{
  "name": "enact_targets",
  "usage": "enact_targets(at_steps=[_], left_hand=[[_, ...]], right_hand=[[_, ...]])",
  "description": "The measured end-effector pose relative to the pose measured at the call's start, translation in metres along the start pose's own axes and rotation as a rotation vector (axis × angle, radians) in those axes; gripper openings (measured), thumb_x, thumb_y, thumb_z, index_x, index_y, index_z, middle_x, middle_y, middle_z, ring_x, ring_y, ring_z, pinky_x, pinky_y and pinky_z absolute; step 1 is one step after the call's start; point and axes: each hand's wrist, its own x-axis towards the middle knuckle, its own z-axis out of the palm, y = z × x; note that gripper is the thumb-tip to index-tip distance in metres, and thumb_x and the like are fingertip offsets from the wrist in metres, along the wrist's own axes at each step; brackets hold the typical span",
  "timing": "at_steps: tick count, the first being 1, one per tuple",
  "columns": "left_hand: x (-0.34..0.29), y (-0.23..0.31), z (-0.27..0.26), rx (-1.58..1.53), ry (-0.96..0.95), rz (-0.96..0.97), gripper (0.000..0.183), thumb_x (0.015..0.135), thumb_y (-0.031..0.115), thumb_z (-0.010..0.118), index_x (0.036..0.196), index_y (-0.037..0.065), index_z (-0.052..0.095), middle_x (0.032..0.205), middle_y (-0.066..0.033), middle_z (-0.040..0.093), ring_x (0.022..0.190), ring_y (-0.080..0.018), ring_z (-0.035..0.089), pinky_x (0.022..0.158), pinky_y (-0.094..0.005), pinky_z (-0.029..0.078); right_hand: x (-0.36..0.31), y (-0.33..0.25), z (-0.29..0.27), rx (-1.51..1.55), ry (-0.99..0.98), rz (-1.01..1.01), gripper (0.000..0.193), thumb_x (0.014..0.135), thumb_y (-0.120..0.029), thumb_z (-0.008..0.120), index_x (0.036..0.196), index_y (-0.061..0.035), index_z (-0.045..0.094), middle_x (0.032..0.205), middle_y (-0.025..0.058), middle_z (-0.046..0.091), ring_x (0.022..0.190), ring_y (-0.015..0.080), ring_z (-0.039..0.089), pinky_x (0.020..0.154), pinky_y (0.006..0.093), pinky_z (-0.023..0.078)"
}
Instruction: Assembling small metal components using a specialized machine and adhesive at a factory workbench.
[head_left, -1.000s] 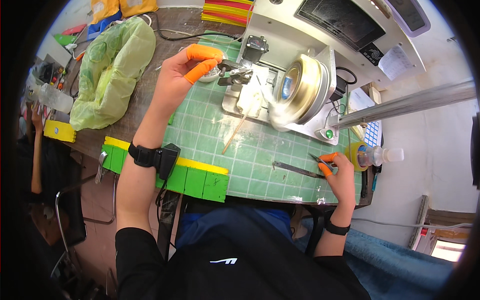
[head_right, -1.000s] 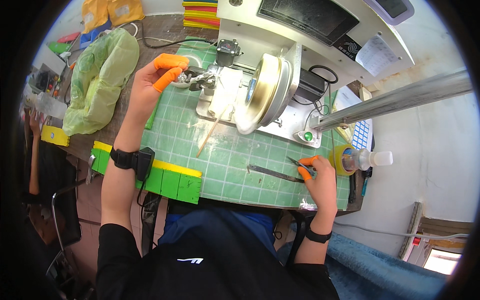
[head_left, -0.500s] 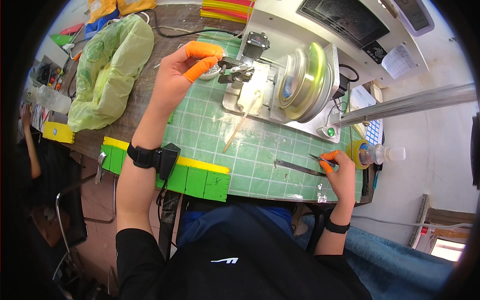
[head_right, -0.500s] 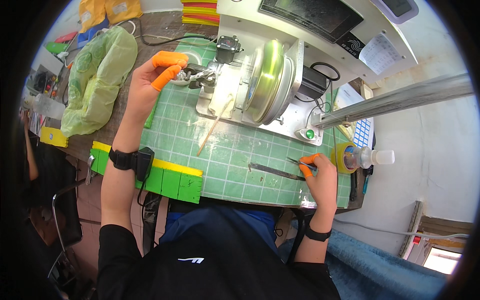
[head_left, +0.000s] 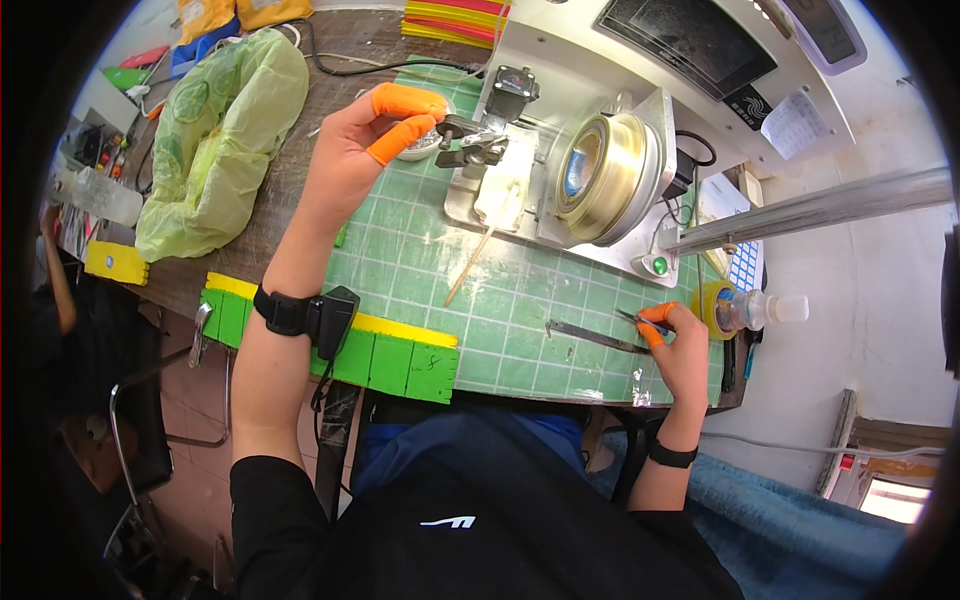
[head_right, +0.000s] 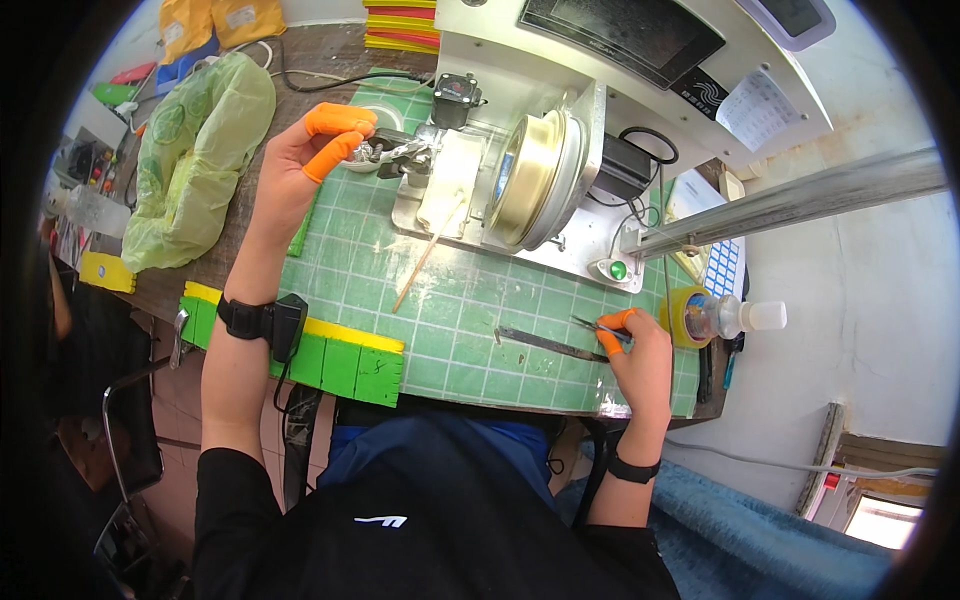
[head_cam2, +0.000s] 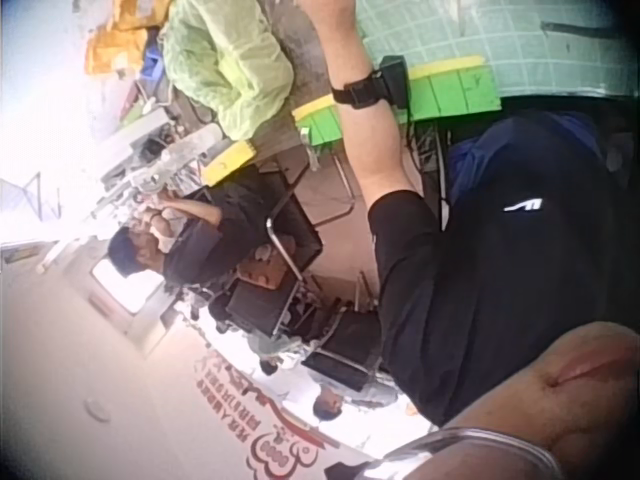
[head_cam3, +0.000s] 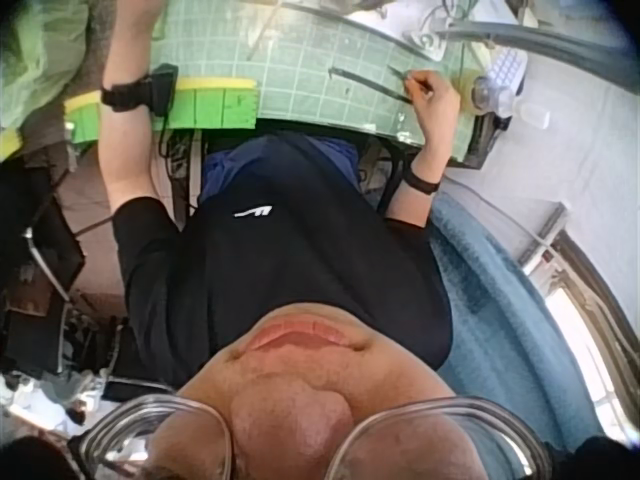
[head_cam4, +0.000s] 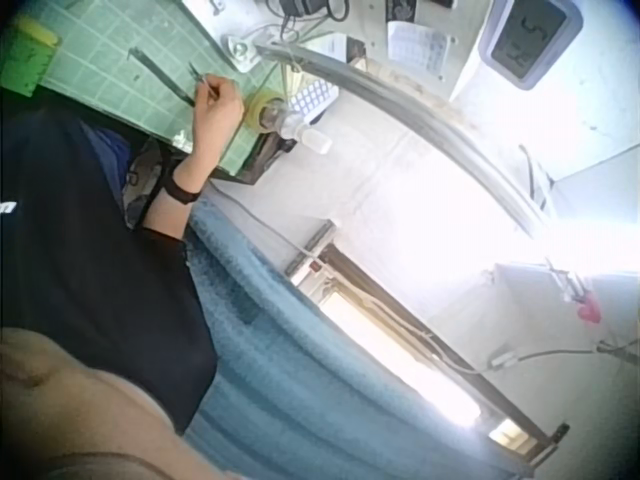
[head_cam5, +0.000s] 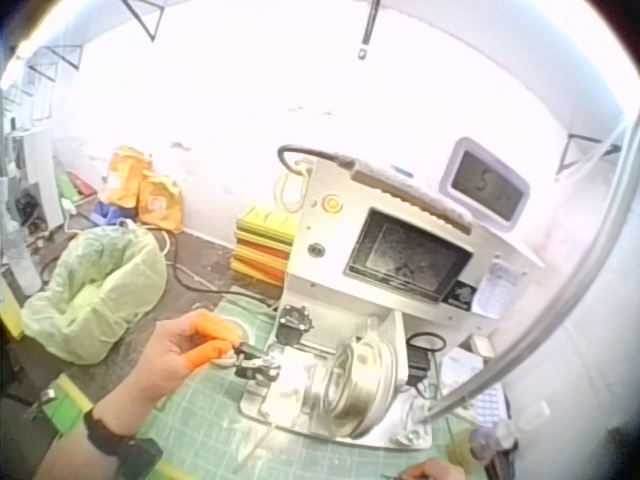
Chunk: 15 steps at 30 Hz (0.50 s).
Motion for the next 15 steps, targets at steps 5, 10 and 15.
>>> enact_targets(at_steps=[5, 10, 15], left_hand=[[0.0006, 0.0008, 0.0003, -0.023, 0.001, -0.019, 0.018, 0.097, 0.003, 0.066, 0.114, -0.001, 0.069, 0.112, -0.006, 0.071, 0.107, -0.0131, 0.065, 0.099, -0.0286, 0.049], [-0.0005, 0.0013, 0.0001, -0.02, 0.0, -0.014, 0.018, 0.097, 0.003, 0.066, 0.114, -0.001, 0.069, 0.112, -0.006, 0.071, 0.108, -0.0134, 0.065, 0.099, -0.0285, 0.049], [-0.0006, 0.0005, -0.0005, -0.015, 0.006, -0.021, 0.018, 0.096, 0.002, 0.066, 0.114, -0.001, 0.069, 0.112, -0.006, 0.07, 0.107, -0.0135, 0.065, 0.099, -0.028, 0.049]], right_hand=[[0.001, 0.0001, -0.0009, -0.02, -0.014, 0.005, 0.016, 0.078, 0.006, 0.075, 0.094, 0.0041, 0.071, 0.09, 0.0135, 0.071, 0.083, 0.0241, 0.07, 0.079, 0.0307, 0.054], [0.0008, -0.0002, -0.0002, -0.007, -0.015, 0.01, 0.016, 0.078, 0.006, 0.075, 0.094, 0.0041, 0.071, 0.09, 0.0131, 0.071, 0.084, 0.0239, 0.07, 0.079, 0.0306, 0.054], [0.0018, 0.004, -0.0002, -0.004, -0.024, 0.011, 0.016, 0.079, 0.006, 0.075, 0.094, 0.0041, 0.071, 0.09, 0.0128, 0.071, 0.083, 0.023, 0.07, 0.078, 0.0303, 0.054]])
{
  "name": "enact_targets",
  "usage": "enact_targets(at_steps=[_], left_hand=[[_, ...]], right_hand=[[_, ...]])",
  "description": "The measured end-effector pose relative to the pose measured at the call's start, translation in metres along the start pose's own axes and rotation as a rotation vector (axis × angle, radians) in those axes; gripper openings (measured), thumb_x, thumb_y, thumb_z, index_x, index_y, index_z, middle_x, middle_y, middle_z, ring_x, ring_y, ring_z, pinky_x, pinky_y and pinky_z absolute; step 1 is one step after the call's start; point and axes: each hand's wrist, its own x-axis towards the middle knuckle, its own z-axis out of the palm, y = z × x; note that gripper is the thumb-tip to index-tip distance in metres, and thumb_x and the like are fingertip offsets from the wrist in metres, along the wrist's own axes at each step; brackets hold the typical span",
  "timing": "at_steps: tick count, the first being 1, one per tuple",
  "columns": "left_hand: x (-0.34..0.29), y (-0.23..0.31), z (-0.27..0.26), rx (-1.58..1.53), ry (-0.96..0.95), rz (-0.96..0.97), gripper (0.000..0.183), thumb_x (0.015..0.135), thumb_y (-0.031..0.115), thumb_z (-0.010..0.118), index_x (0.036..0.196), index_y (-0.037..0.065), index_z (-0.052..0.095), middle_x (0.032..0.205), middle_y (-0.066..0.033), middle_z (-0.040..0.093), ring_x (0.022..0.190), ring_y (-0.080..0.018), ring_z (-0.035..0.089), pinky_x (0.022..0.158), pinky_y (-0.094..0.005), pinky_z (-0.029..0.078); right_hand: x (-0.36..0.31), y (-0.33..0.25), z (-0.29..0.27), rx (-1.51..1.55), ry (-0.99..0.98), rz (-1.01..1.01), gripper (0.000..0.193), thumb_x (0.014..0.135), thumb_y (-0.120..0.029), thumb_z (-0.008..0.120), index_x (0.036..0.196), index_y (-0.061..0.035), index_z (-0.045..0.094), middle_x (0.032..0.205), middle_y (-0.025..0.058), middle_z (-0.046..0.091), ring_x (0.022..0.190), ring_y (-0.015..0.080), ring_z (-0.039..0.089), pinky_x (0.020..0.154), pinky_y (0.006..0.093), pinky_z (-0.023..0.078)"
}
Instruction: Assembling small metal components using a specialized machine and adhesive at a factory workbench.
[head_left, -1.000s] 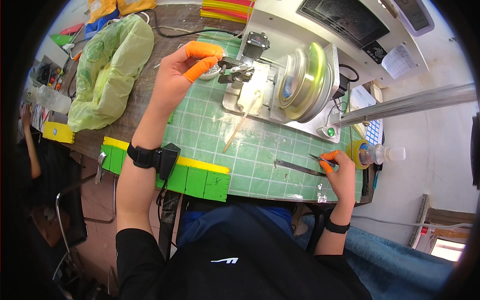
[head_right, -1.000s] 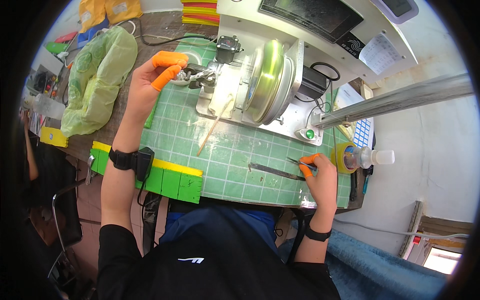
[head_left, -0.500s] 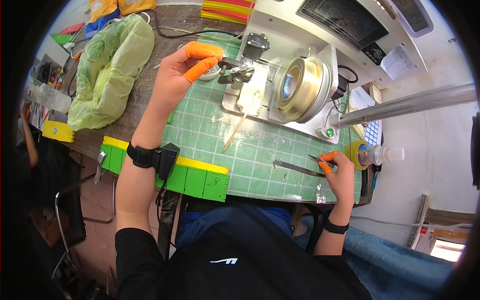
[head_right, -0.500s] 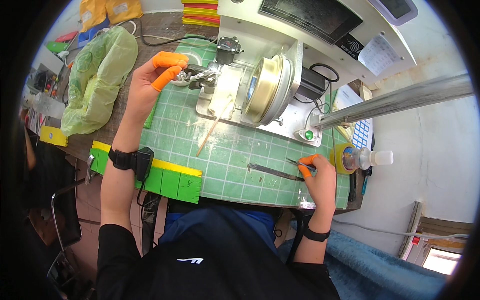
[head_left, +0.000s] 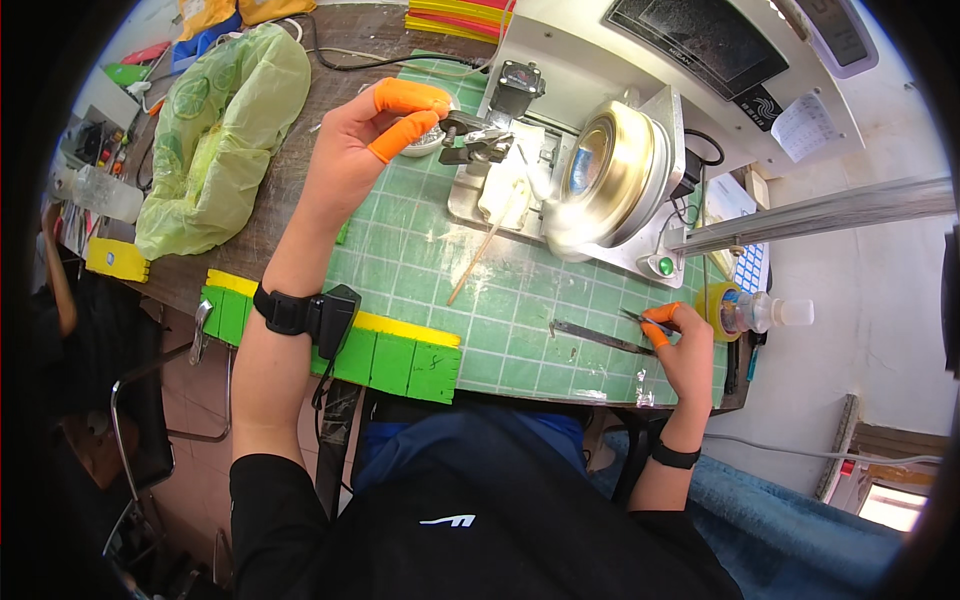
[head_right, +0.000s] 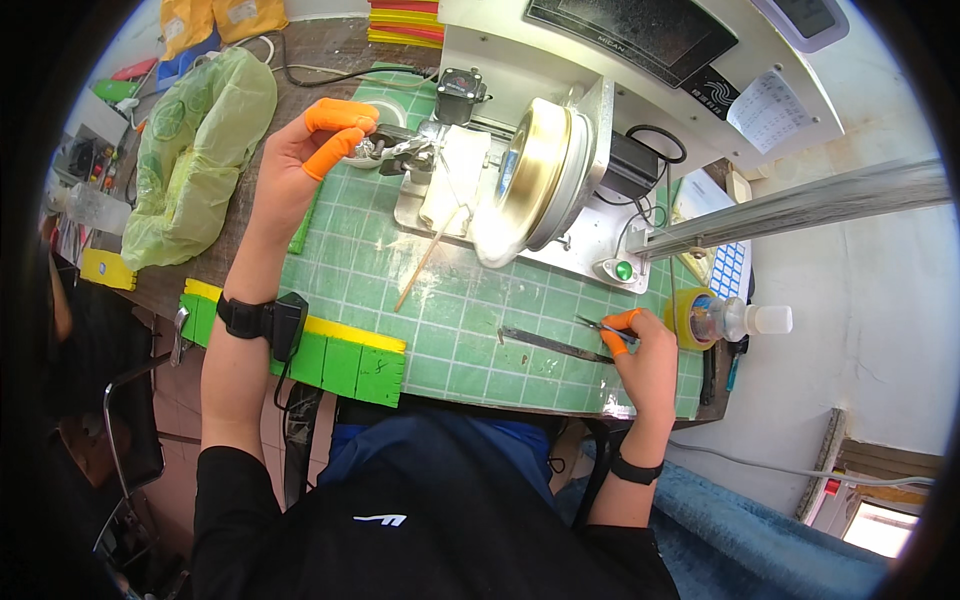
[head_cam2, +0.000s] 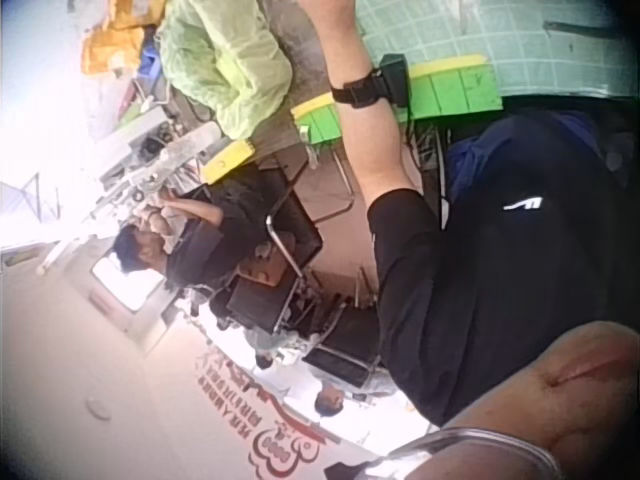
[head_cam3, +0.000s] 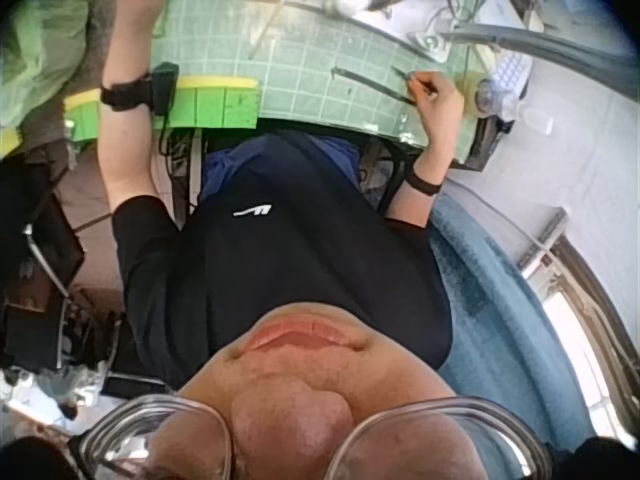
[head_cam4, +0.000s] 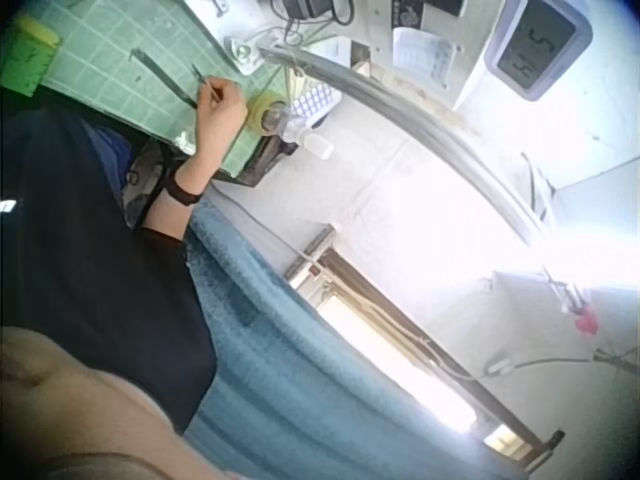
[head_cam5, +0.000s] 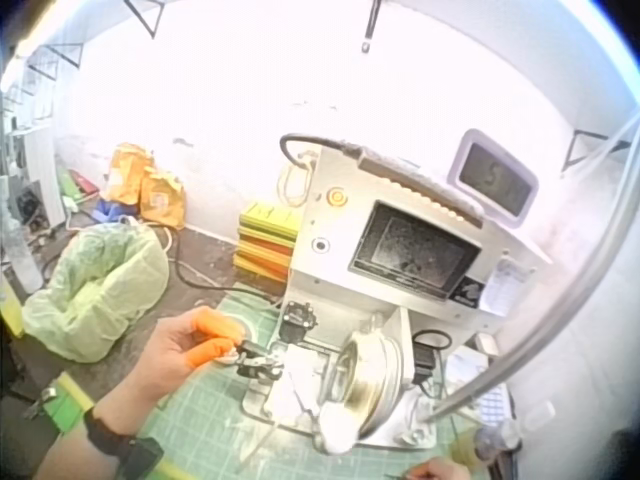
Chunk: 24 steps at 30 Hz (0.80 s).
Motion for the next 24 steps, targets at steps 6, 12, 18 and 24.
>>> enact_targets(at_steps=[6, 12, 18, 24], left_hand=[[0.0004, 0.0004, -0.0002, -0.006, -0.003, -0.002, 0.018, 0.096, 0.002, 0.067, 0.113, -0.001, 0.069, 0.111, -0.0059, 0.071, 0.107, -0.0131, 0.065, 0.098, -0.0277, 0.049], [0.0005, 0.0003, 0.0001, -0.012, 0.004, -0.005, 0.018, 0.096, 0.002, 0.067, 0.114, -0.001, 0.069, 0.112, -0.0062, 0.071, 0.107, -0.0131, 0.065, 0.099, -0.0283, 0.049], [0.0003, 0.0014, 0.0004, -0.005, 0.002, -0.01, 0.018, 0.096, 0.001, 0.067, 0.114, -0.001, 0.069, 0.112, -0.0059, 0.071, 0.107, -0.0135, 0.065, 0.099, -0.0284, 0.05], [0.0, 0.0031, 0.0029, -0.014, 0.016, -0.015, 0.017, 0.096, 0.001, 0.067, 0.112, -0.002, 0.069, 0.112, -0.0064, 0.07, 0.106, -0.0137, 0.066, 0.098, -0.0284, 0.05]], right_hand=[[0.0014, 0.0013, 0.0002, 0.021, -0.005, 0.008, 0.015, 0.079, 0.006, 0.075, 0.094, 0.0043, 0.071, 0.091, 0.0123, 0.071, 0.083, 0.0218, 0.07, 0.079, 0.0298, 0.054], [0.0015, -0.0016, -0.0015, 0.016, -0.01, 0.007, 0.015, 0.08, 0.006, 0.074, 0.094, 0.0043, 0.071, 0.091, 0.0124, 0.071, 0.084, 0.0218, 0.07, 0.08, 0.0299, 0.054], [0.0012, -0.0026, -0.0012, 0.025, 0.001, 0.01, 0.015, 0.078, 0.005, 0.075, 0.093, 0.0036, 0.071, 0.09, 0.0139, 0.07, 0.083, 0.026, 0.07, 0.078, 0.0319, 0.054], [0.0008, -0.0026, -0.0015, -0.016, -0.007, 0.001, 0.016, 0.079, 0.006, 0.074, 0.094, 0.0037, 0.071, 0.09, 0.0127, 0.07, 0.084, 0.0235, 0.07, 0.078, 0.0301, 0.053]])
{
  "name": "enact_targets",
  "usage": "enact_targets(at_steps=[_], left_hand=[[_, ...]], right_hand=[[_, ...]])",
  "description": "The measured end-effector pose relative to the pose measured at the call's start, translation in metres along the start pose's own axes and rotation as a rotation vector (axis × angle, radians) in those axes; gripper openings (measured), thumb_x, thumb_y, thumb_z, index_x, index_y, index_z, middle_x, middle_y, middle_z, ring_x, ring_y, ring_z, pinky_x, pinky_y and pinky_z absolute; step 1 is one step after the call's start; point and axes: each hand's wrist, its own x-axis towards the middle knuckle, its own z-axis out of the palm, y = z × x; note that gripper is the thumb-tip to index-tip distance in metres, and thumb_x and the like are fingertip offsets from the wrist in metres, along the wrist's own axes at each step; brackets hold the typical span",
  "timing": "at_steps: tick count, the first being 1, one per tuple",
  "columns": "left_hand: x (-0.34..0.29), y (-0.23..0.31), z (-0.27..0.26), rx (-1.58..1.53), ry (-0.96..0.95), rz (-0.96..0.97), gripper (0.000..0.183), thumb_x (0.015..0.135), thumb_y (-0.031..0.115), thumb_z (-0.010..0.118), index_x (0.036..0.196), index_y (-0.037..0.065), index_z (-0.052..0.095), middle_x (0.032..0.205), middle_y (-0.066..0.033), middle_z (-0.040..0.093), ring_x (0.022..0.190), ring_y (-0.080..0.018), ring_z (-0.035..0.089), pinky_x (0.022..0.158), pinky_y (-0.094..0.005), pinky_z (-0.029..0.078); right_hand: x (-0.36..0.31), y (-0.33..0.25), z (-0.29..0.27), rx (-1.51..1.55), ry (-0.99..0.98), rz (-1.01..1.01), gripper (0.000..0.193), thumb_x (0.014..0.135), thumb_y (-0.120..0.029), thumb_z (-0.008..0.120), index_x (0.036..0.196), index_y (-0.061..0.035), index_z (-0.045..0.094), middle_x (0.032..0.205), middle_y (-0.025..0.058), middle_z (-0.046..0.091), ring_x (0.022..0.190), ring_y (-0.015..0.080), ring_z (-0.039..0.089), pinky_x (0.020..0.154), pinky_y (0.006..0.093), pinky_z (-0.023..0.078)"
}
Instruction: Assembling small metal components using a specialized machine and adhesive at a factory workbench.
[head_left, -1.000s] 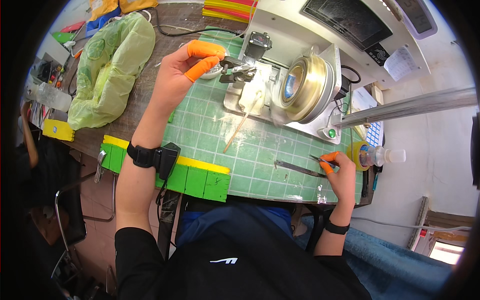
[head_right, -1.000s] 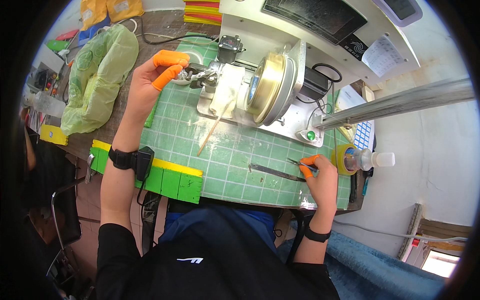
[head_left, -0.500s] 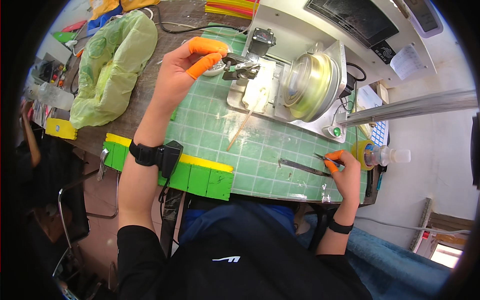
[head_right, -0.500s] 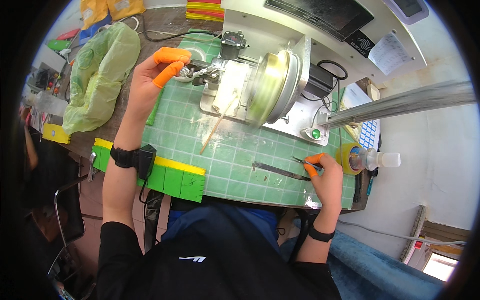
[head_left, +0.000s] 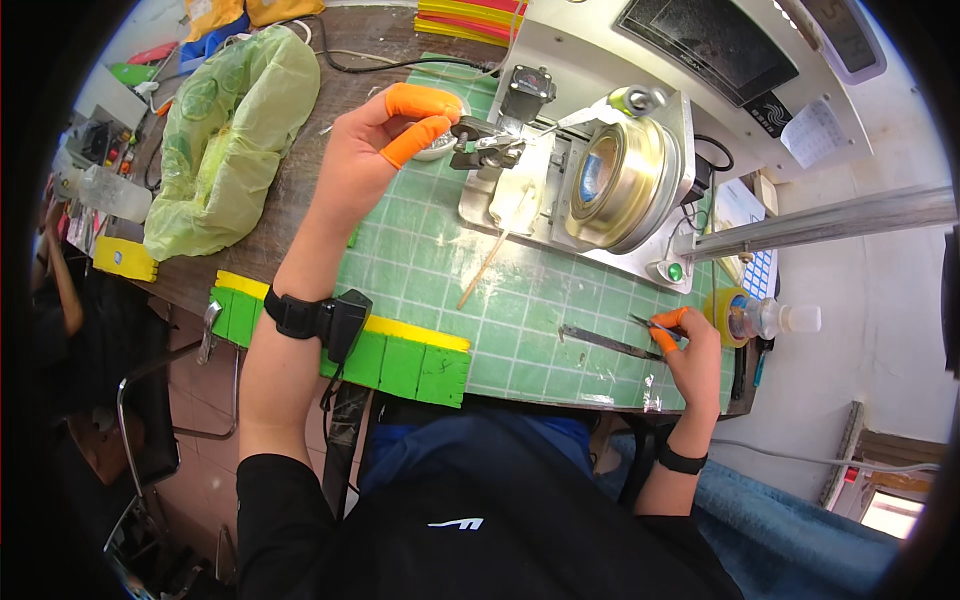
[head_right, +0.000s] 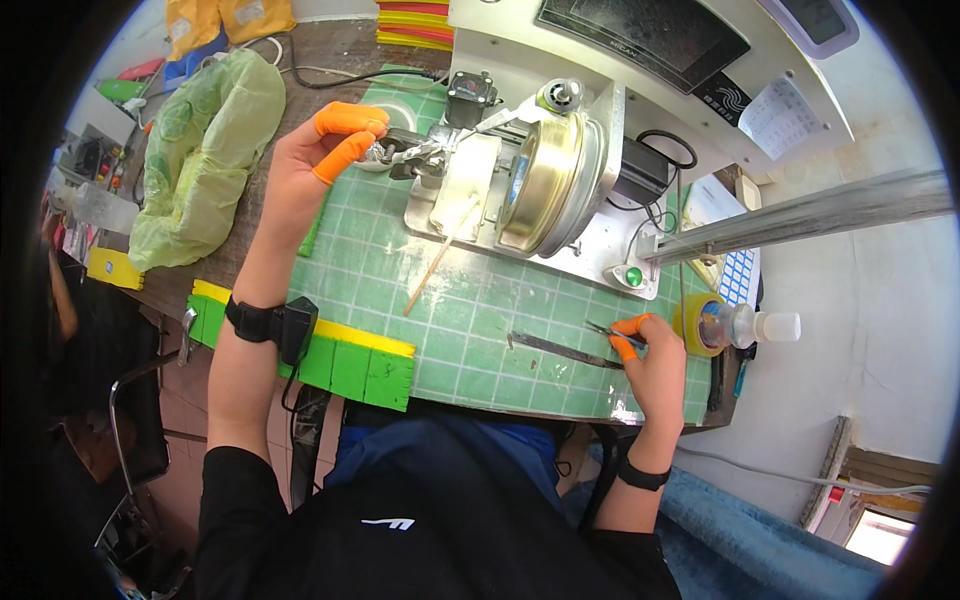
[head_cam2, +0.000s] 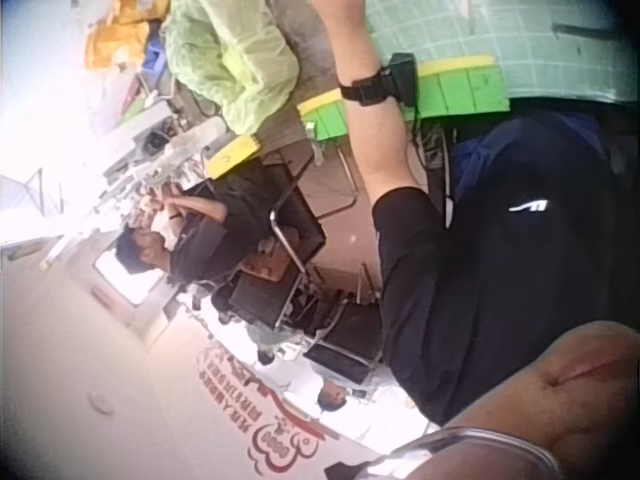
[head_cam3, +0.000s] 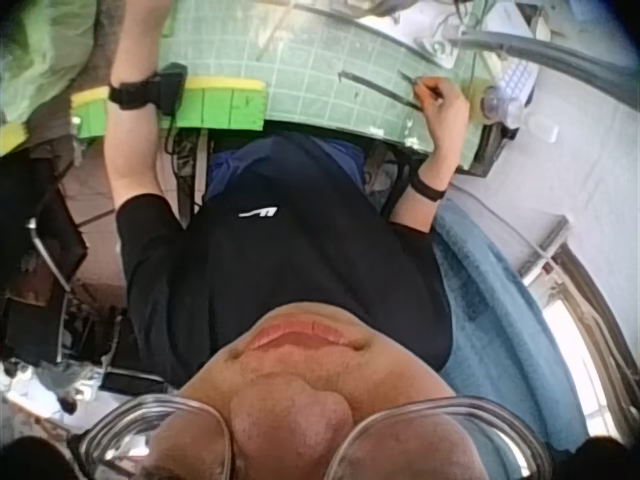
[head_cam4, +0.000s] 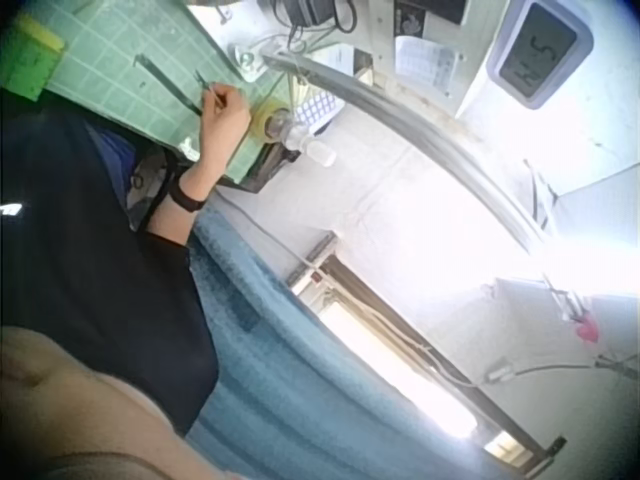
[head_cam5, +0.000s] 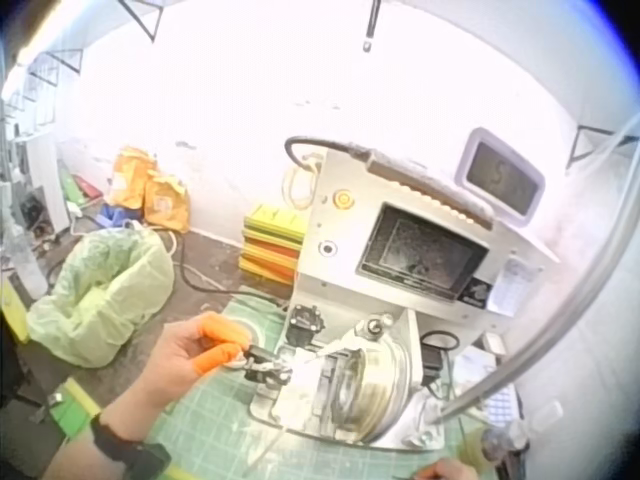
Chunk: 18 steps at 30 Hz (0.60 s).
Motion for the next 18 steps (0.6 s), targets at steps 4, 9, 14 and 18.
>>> enact_targets(at_steps=[4, 9, 14, 18], left_hand=[[0.0, 0.002, 0.002, 0.017, 0.006, -0.004, 0.017, 0.096, 0.002, 0.067, 0.112, -0.002, 0.068, 0.111, -0.0059, 0.07, 0.106, -0.0134, 0.065, 0.097, -0.0279, 0.05], [0.005, 0.019, 0.01, 0.07, 0.008, 0.0, 0.017, 0.096, 0.006, 0.068, 0.112, 0.001, 0.07, 0.109, -0.0036, 0.07, 0.098, -0.0113, 0.064, 0.086, -0.0263, 0.05], [0.02, 0.058, 0.028, 1.017, -0.246, 0.339, 0.018, 0.086, 0.005, 0.073, 0.104, 0.004, 0.07, 0.103, -0.0053, 0.067, 0.09, -0.0228, 0.06, 0.079, -0.0342, 0.049], [0.023, 0.067, 0.038, 1.112, -0.267, 0.375, 0.016, 0.082, 0.004, 0.075, 0.096, 0.002, 0.067, 0.102, -0.0076, 0.062, 0.094, -0.0276, 0.058, 0.082, -0.0384, 0.049]], right_hand=[[0.0, 0.001, 0.0, 0.0, -0.002, -0.006, 0.016, 0.079, 0.006, 0.074, 0.094, 0.0037, 0.07, 0.09, 0.0127, 0.069, 0.083, 0.0237, 0.069, 0.077, 0.0304, 0.053], [0.001, 0.0, 0.0, -0.009, -0.008, -0.009, 0.015, 0.08, 0.005, 0.074, 0.094, 0.004, 0.069, 0.089, 0.013, 0.068, 0.083, 0.0241, 0.068, 0.077, 0.0319, 0.052], [-0.001, 0.001, -0.001, -0.017, -0.03, -0.021, 0.015, 0.081, 0.005, 0.073, 0.094, 0.0039, 0.067, 0.091, 0.0141, 0.067, 0.085, 0.0248, 0.068, 0.079, 0.0322, 0.052], [-0.007, -0.012, -0.014, 0.058, 0.08, -0.071, 0.013, 0.086, 0.002, 0.07, 0.097, 0.0044, 0.062, 0.09, 0.0151, 0.065, 0.082, 0.0299, 0.067, 0.077, 0.0349, 0.053]])
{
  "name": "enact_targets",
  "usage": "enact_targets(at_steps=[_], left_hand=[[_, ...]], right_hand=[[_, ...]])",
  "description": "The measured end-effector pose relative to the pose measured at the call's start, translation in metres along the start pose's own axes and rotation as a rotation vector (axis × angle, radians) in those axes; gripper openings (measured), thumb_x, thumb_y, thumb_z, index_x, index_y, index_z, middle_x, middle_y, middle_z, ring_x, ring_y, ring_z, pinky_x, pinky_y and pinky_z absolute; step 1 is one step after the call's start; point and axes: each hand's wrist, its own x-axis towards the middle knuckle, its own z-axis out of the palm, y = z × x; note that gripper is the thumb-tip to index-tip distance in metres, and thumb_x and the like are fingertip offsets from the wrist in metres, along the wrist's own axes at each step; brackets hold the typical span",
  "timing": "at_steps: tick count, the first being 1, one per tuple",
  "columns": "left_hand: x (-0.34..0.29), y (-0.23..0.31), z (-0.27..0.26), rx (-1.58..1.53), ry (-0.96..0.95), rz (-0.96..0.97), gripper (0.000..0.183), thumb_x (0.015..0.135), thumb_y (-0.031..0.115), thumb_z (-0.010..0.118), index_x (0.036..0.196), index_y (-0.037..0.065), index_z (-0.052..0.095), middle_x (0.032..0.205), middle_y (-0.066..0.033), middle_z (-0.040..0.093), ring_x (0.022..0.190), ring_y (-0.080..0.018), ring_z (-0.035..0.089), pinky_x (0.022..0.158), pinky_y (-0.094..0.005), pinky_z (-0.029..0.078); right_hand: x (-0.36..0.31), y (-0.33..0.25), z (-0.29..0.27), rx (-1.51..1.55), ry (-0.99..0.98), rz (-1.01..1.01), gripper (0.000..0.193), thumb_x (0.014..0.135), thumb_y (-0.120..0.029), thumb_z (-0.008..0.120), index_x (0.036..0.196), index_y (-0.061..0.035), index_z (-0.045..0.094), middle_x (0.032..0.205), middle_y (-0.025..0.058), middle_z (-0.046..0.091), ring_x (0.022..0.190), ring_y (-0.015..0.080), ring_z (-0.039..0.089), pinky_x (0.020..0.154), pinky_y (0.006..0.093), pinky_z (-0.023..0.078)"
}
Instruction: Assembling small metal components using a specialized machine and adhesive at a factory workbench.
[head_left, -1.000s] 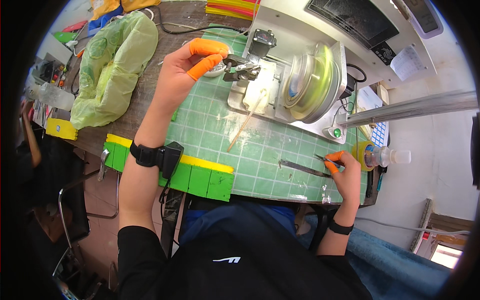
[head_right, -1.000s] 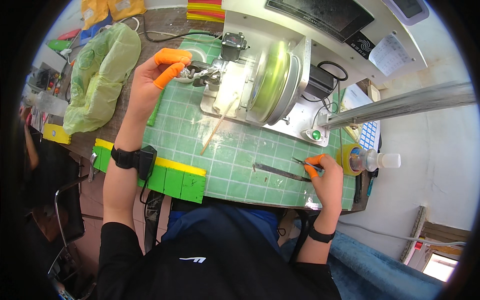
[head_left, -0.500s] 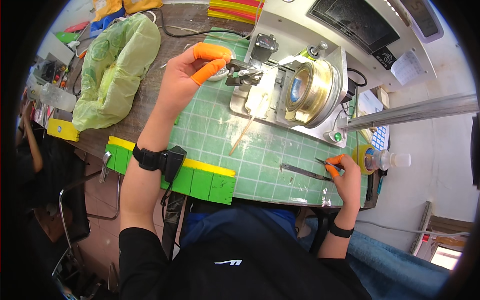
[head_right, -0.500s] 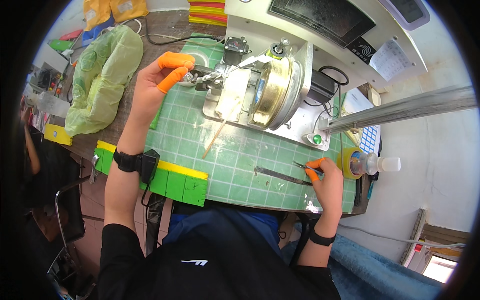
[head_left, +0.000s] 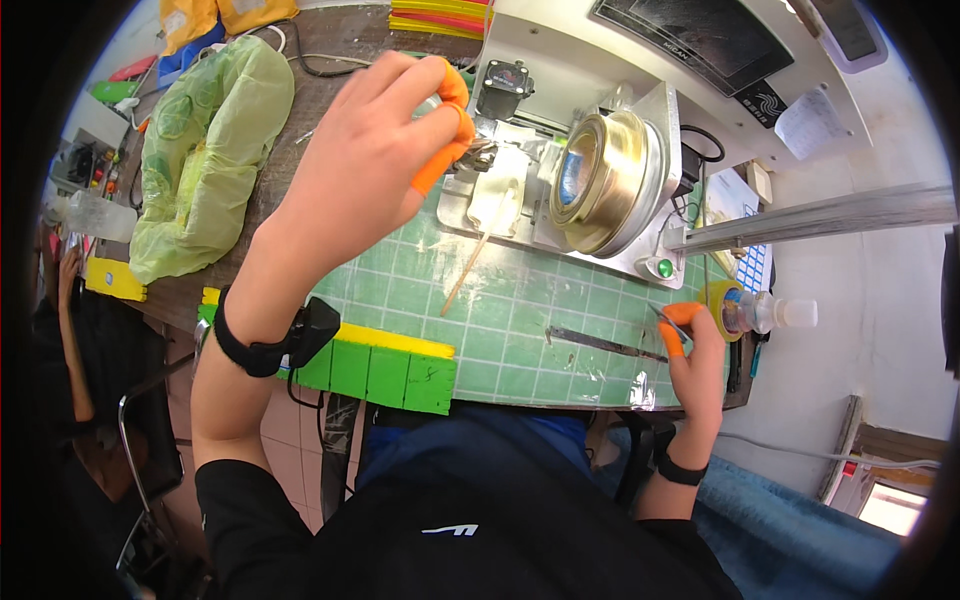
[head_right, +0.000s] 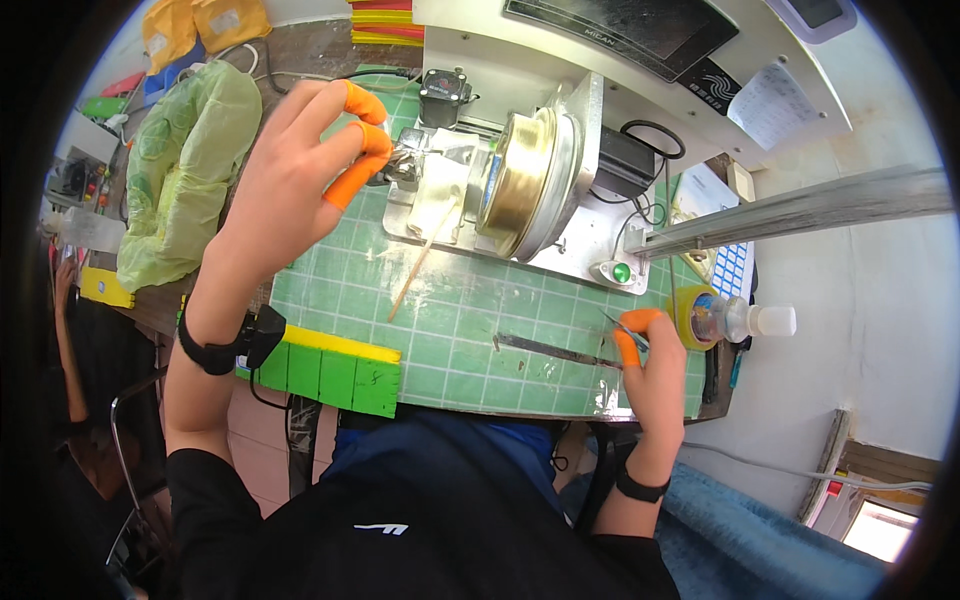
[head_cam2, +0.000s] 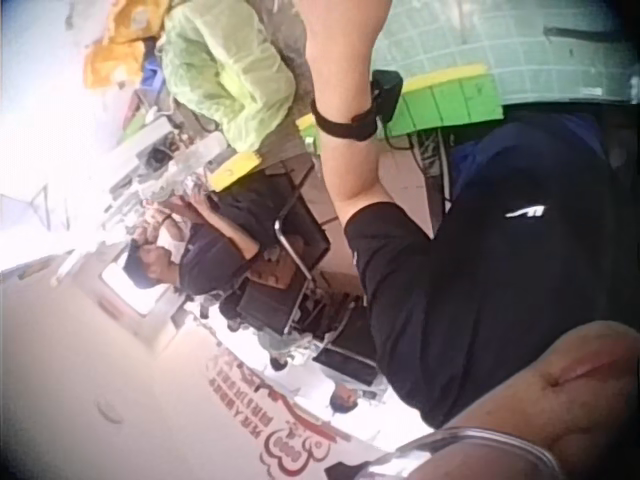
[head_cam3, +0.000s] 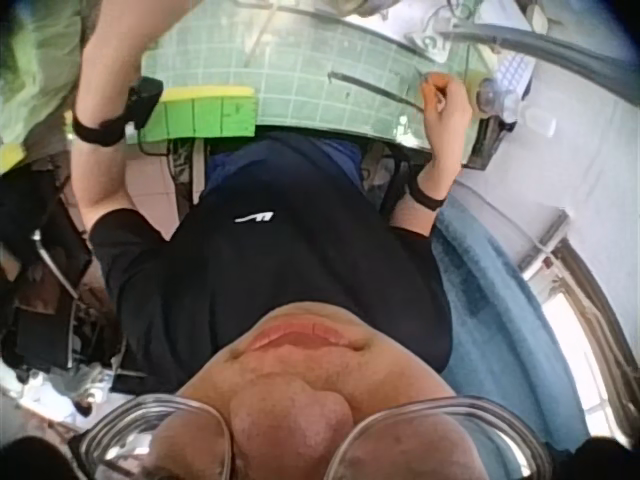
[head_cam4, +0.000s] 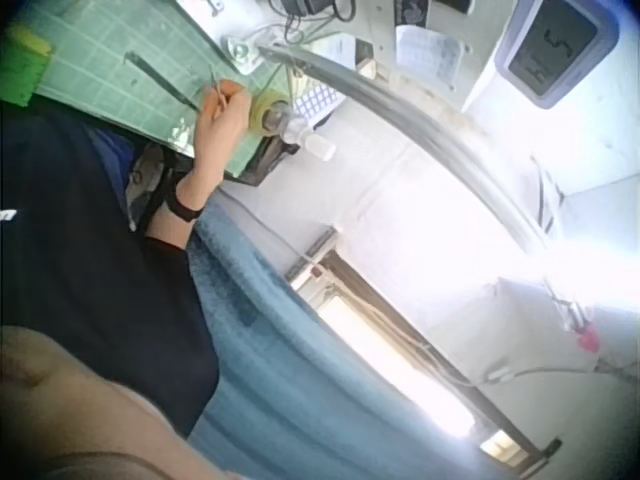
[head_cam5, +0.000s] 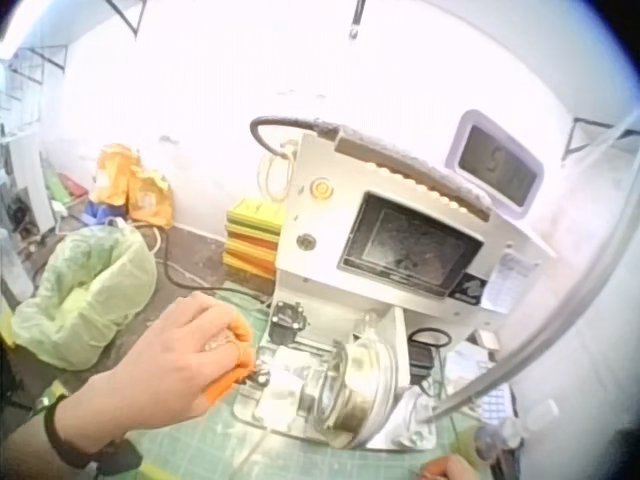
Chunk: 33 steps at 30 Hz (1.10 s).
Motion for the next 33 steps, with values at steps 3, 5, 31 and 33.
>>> enact_targets(at_steps=[3, 5, 31, 33], left_hand=[[0.003, 0.003, -0.005, 0.097, 0.075, 0.13, 0.013, 0.083, 0.004, 0.074, 0.093, 0.003, 0.065, 0.104, -0.0082, 0.058, 0.092, -0.0274, 0.056, 0.083, -0.0351, 0.048], [0.005, -0.003, -0.004, -0.276, 0.004, 0.073, 0.011, 0.087, 0.004, 0.071, 0.093, 0.003, 0.062, 0.106, -0.0075, 0.054, 0.093, -0.0227, 0.054, 0.084, -0.0299, 0.045], [0.001, -0.03, 0.045, -0.991, 0.099, -0.134, 0.007, 0.088, 0.001, 0.07, 0.095, 0.004, 0.069, 0.106, -0.0078, 0.055, 0.091, -0.0133, 0.052, 0.074, -0.0251, 0.04], [0.0, -0.032, 0.049, -0.997, 0.109, -0.125, 0.007, 0.088, 0.001, 0.07, 0.095, 0.004, 0.069, 0.106, -0.0079, 0.055, 0.091, -0.0133, 0.052, 0.075, -0.0252, 0.041]], right_hand=[[-0.012, -0.025, -0.017, 0.234, -0.041, 0.069, 0.014, 0.093, 0.001, 0.064, 0.105, 0.0039, 0.058, 0.091, 0.0139, 0.067, 0.08, 0.0242, 0.067, 0.078, 0.0329, 0.053], [-0.02, -0.045, -0.024, 0.442, -0.124, 0.142, 0.015, 0.096, 0.0, 0.061, 0.11, 0.0032, 0.056, 0.091, 0.0132, 0.068, 0.079, 0.0211, 0.067, 0.079, 0.0317, 0.053], [0.068, -0.151, 0.112, 2.366, -0.984, 0.483, 0.049, 0.108, -0.055, 0.029, 0.117, -0.0099, 0.047, 0.073, 0.0015, 0.046, 0.048, 0.0062, 0.035, 0.037, 0.0209, 0.024], [0.069, -0.155, 0.111, 2.354, -0.902, 0.537, 0.047, 0.109, -0.052, 0.027, 0.118, -0.0103, 0.047, 0.073, 0.0018, 0.047, 0.048, 0.0066, 0.036, 0.038, 0.021, 0.023]])
